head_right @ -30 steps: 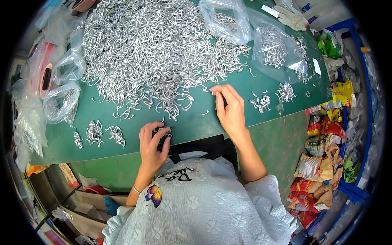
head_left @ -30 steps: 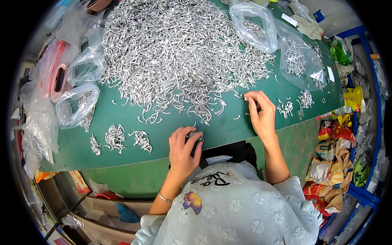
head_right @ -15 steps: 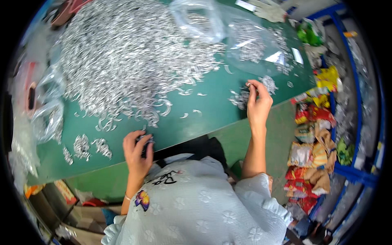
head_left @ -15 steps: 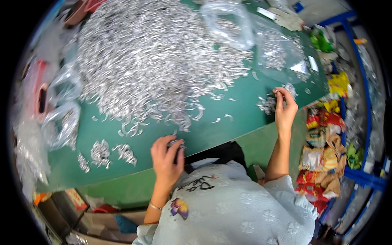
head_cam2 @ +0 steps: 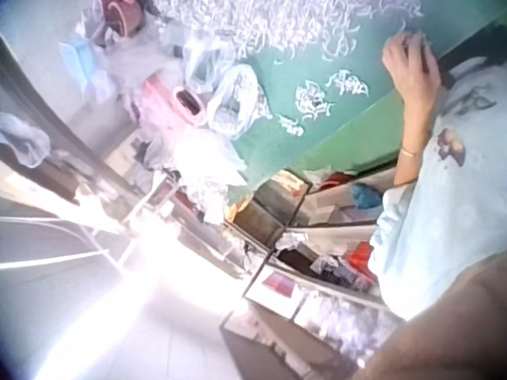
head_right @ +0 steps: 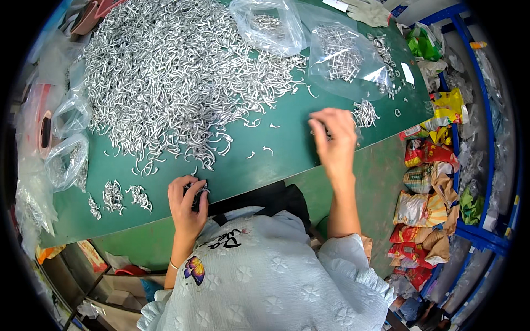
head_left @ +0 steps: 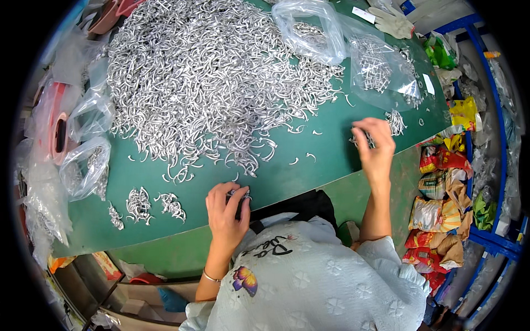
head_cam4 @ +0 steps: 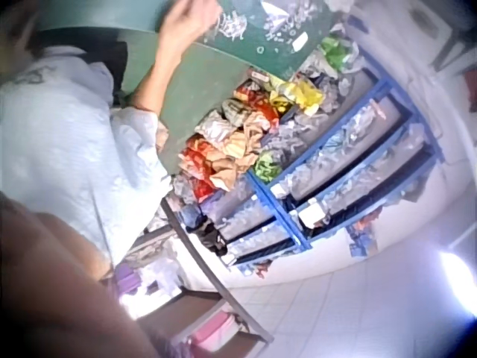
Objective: The person sorts small curved metal parts by hand on a green workbench, moving them from a large pile into smaller groups and placing some into plastic bags.
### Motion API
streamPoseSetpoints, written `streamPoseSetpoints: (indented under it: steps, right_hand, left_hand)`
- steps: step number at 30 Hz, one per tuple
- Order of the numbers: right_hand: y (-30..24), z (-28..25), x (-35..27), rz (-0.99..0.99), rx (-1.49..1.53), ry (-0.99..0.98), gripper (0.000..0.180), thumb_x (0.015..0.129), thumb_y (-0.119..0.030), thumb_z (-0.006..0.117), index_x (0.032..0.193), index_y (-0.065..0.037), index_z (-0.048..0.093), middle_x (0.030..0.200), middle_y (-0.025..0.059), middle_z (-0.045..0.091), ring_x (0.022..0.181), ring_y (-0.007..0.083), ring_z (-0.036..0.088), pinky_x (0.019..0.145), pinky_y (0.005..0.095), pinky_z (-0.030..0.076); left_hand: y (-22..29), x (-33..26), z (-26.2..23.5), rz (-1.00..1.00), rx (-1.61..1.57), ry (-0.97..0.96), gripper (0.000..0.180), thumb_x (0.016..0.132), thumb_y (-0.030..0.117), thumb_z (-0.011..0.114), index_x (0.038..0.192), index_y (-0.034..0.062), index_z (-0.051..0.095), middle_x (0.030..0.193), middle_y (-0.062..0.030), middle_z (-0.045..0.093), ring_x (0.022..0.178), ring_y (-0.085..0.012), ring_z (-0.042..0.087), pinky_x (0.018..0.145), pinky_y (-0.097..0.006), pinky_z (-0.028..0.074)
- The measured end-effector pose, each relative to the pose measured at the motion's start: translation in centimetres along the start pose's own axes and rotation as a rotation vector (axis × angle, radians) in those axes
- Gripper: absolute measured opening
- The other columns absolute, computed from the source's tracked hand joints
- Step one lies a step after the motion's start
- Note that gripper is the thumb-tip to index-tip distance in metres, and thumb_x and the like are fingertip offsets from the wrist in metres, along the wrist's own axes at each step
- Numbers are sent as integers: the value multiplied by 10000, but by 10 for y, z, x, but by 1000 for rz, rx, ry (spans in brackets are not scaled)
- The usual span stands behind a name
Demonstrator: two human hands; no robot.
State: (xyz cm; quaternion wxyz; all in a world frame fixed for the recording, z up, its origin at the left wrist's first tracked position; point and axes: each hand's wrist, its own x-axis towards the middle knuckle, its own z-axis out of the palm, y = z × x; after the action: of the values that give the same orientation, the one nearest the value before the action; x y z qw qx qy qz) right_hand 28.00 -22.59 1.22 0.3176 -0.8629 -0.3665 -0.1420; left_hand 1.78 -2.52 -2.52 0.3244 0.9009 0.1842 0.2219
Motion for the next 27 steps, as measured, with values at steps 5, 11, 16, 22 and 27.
streamPoseSetpoints:
  steps: [5, 11, 16, 22, 27]
  right_hand:
    - [-25, 34, 2, -70, 48, -249, 223, 782, -87, 756, 978, -42, 660, 953, 86, 611, 905, 296, 556, 798, 388, 431]
    - [-30, 40, -6, -51, 29, -246, 133, 783, -49, 732, 840, -51, 612, 903, 70, 560, 879, 281, 537, 761, 400, 409]
    - [-20, 17, -15, -6, -73, -215, 121, 776, -41, 735, 826, -51, 625, 886, 74, 571, 868, 284, 534, 751, 401, 401]
    - [-15, 0, -21, 120, -256, -125, 145, 769, -50, 747, 855, -38, 632, 922, 113, 575, 898, 314, 535, 794, 415, 418]
    - [-45, 17, -15, -23, 153, -325, 190, 781, -82, 754, 925, -53, 634, 971, 106, 571, 937, 314, 528, 825, 406, 418]
  left_hand:
    - [1, 1, 1, 12, 1, 8, 333, 723, -28, 723, 1040, 64, 681, 1063, -95, 595, 1036, -319, 565, 874, -419, 425]
    - [1, 2, 4, 22, 0, 8, 331, 725, -31, 717, 1041, 59, 677, 1063, -95, 596, 1023, -318, 563, 863, -418, 424]
    - [1, 0, 3, 15, 7, 13, 328, 725, -30, 716, 1038, 59, 676, 1059, -95, 596, 1012, -315, 563, 854, -416, 424]
    - [1, 0, 3, 14, -5, 14, 323, 725, -27, 716, 1033, 61, 676, 1057, -93, 596, 1015, -310, 564, 854, -411, 423]
    - [0, 1, 3, 24, 6, 17, 321, 726, -25, 718, 1033, 61, 676, 1052, -92, 597, 1019, -310, 566, 853, -409, 424]
